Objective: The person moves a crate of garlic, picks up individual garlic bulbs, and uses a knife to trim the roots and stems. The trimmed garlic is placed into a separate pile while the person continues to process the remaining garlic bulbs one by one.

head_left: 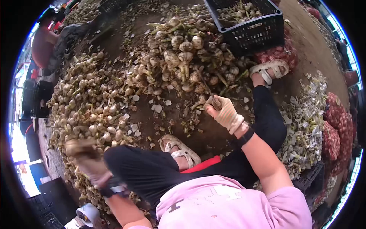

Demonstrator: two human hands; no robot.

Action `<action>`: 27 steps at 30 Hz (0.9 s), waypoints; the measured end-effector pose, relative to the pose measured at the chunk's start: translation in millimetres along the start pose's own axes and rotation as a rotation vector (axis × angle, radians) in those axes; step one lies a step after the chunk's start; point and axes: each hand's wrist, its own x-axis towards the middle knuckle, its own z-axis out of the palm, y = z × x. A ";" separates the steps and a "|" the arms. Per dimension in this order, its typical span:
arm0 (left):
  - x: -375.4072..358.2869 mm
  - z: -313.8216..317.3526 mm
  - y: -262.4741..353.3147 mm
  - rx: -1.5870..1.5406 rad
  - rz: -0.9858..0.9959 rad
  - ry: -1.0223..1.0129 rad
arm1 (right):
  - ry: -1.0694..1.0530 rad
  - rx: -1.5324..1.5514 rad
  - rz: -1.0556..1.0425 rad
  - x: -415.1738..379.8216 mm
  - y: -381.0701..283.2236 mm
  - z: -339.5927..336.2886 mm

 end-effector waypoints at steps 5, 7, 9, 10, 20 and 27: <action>54.2 42.1 -41.1 -0.178 0.332 -0.210 | 0.119 0.204 0.204 -7.0 -53.7 -5.2; 58.4 101.3 -55.2 0.170 0.564 -0.412 | 0.174 0.329 0.269 -6.2 -58.6 -6.9; 42.3 193.0 -61.3 -0.248 -0.112 -0.639 | 0.145 0.390 0.261 -5.3 -67.2 -13.0; 24.1 236.7 -46.1 -0.423 -0.535 -0.551 | 0.130 0.397 0.260 -4.2 -69.9 -16.6; -10.0 386.8 -47.0 0.370 -0.087 -0.571 | 0.135 0.267 0.130 1.7 -65.0 -18.9; -38.5 257.5 -52.0 -0.716 -0.422 -0.941 | 0.085 0.030 0.134 -6.5 -56.1 -20.6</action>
